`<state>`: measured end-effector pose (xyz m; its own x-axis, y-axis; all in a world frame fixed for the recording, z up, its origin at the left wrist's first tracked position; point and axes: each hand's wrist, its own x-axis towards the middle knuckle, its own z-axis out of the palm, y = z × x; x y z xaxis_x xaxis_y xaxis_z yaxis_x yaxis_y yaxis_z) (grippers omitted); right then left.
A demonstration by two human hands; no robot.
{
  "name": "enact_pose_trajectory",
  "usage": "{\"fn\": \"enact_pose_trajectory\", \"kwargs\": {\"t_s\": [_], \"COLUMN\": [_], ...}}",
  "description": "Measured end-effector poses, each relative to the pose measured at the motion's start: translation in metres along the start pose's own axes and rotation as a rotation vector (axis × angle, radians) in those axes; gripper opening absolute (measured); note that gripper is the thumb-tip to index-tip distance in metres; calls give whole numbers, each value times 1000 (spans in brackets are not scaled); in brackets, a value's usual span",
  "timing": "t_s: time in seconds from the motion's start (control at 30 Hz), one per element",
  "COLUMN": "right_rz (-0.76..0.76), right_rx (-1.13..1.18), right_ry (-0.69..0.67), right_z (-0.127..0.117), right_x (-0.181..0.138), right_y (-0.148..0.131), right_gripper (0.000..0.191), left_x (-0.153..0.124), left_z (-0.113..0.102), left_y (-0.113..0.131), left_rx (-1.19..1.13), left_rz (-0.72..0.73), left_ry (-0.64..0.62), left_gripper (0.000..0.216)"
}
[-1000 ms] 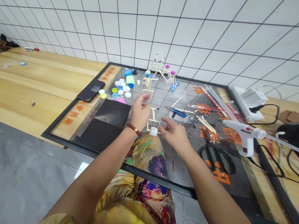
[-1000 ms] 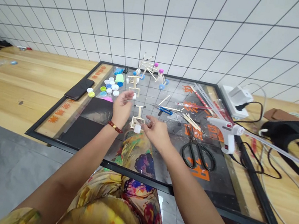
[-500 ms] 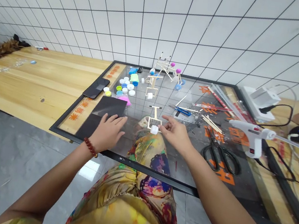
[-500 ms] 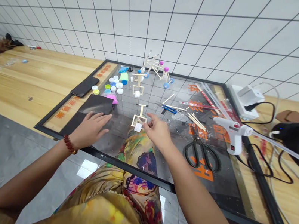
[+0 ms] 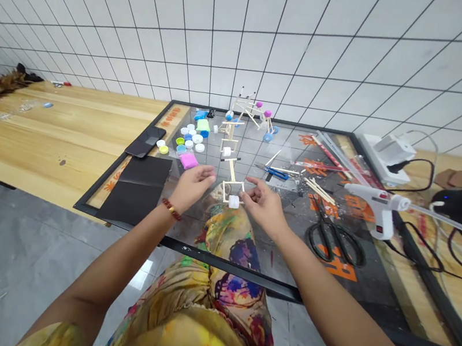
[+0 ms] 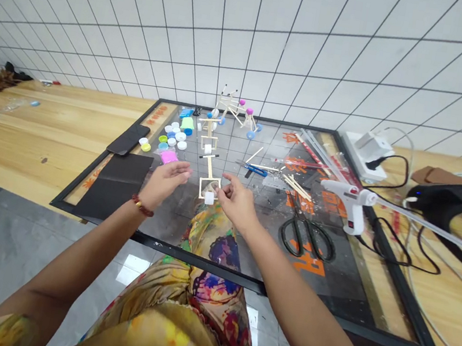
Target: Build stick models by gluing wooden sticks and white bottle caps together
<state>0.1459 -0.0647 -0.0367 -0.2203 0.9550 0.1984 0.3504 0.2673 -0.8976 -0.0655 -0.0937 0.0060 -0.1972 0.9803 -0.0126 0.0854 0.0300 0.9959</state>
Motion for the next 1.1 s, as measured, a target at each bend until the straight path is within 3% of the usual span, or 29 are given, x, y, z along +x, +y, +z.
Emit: {"fn": "enact_pose_trajectory", "kwargs": {"t_s": [0.07,0.17,0.3,0.43,0.5,0.57,0.7,0.9,1.1], "right_rz": [-4,-13,-33,1,28,42,28,15,54], "right_rx": [29,36,8,-71,-93,-104,-123,-127,-93], "right_ry": [19,47,63,78,86,76,64,159,176], "right_z": [0,-1,-6,-10,-12,-12,-11,-15,-16], "right_x": [0,0,1,0,-1,-2,-6,-8,-8], "right_y": [0,0,1,0,0,2,3,-2,-1], "right_gripper": [49,48,49,44,42,39,35,30,26], "left_x": [18,35,44,47,46,44,44,43,28], "left_z": [29,54,57,45,37,29,14,8,17], "left_y": [1,6,6,-2,-5,-4,1,5,10], "left_rx": [-189,-269,-352,-323,-189,103,660,769,896], "left_rz": [-188,-267,-281,-269,-234,-85,263,247,115], "left_ry": [20,-57,-199,-216,-244,-231,-21,28,-262], "left_gripper": [19,6,10,12,13,15,23,27,20]}}
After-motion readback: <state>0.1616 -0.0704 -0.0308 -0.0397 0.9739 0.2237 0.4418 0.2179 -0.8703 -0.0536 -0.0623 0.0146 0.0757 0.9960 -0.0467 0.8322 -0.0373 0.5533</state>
